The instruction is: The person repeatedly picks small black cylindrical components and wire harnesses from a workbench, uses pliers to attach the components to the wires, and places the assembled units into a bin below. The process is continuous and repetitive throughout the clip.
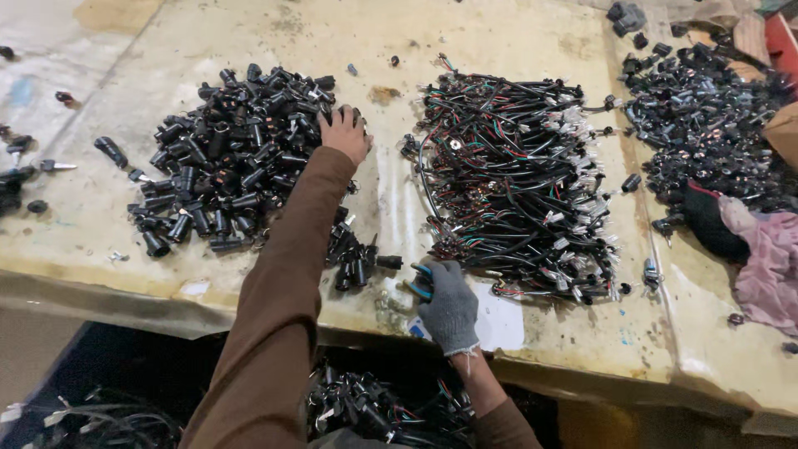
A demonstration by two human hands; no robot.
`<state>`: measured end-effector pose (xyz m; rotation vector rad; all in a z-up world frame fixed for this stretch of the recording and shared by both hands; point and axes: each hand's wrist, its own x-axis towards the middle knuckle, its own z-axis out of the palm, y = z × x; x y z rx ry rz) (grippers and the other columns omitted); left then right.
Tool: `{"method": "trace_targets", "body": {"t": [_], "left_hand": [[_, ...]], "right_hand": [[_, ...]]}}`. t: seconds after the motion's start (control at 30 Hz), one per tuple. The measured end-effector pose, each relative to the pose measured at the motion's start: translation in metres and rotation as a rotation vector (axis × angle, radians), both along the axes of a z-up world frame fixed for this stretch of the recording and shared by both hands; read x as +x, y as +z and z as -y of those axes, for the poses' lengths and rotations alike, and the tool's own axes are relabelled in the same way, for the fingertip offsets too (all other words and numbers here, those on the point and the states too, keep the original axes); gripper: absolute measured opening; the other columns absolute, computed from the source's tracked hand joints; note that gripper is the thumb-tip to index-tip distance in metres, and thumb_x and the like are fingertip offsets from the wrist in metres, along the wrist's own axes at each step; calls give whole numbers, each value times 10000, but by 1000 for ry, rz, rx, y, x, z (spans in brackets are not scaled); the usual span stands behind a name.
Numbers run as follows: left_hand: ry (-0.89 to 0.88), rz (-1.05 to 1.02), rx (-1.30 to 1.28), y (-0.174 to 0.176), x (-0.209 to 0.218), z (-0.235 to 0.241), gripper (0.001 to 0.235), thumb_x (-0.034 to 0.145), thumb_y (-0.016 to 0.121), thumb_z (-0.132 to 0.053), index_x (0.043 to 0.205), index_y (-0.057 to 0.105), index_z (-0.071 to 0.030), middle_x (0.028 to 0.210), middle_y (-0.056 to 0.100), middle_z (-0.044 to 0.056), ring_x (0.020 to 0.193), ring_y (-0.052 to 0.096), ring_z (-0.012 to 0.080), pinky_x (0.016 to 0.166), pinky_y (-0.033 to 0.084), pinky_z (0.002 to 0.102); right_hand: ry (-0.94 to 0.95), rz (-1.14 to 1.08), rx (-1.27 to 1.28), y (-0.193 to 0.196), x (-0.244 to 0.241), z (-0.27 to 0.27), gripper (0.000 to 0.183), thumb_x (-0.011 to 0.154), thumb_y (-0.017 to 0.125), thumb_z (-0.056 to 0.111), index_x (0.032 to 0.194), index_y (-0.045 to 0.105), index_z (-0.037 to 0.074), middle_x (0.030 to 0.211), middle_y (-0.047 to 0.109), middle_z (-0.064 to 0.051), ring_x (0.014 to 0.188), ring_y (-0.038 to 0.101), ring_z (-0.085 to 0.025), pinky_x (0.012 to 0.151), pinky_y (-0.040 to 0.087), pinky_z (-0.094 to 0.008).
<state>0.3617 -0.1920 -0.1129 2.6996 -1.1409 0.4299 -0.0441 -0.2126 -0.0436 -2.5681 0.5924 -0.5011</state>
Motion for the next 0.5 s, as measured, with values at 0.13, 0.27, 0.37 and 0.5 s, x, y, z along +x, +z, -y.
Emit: {"method": "trace_targets", "body": {"t": [0.13, 0.27, 0.37, 0.5], "left_hand": [[-167, -43, -16, -21, -52, -15, 462, 966, 598, -351, 1305, 654, -43, 1490, 473, 242, 1301, 461, 431, 1034, 386, 624], [-303, 7, 3, -25, -110, -59, 420, 889, 664, -315, 1161, 683, 4, 1415, 537, 258, 1265, 544, 388, 1020, 478, 484], [-405, -164, -140, -15, -130, -84, 379, 887, 708, -309, 1097, 674, 4, 1377, 558, 233, 1250, 568, 370, 1016, 508, 464], [-408, -77, -201, 16, -141, -98, 384, 797, 771, -320, 1057, 712, -44, 1334, 626, 140, 1247, 583, 330, 989, 501, 450]], "right_hand": [[5, 0, 8, 4, 4, -1, 569, 618, 778, 60, 1169, 672, 154, 1122, 633, -89, 917, 686, -348, 737, 553, -449], [26, -3, -2, 4, 4, -2, 579, 602, 765, 47, 1166, 669, 141, 1143, 639, -96, 926, 689, -344, 736, 558, -439], [50, 43, -24, 5, 2, -2, 573, 608, 769, 52, 1166, 667, 131, 1172, 636, -110, 936, 688, -347, 740, 559, -436], [62, 52, -18, 3, 0, -3, 577, 620, 776, 69, 1185, 670, 121, 1157, 641, -112, 935, 683, -354, 747, 556, -442]]}}
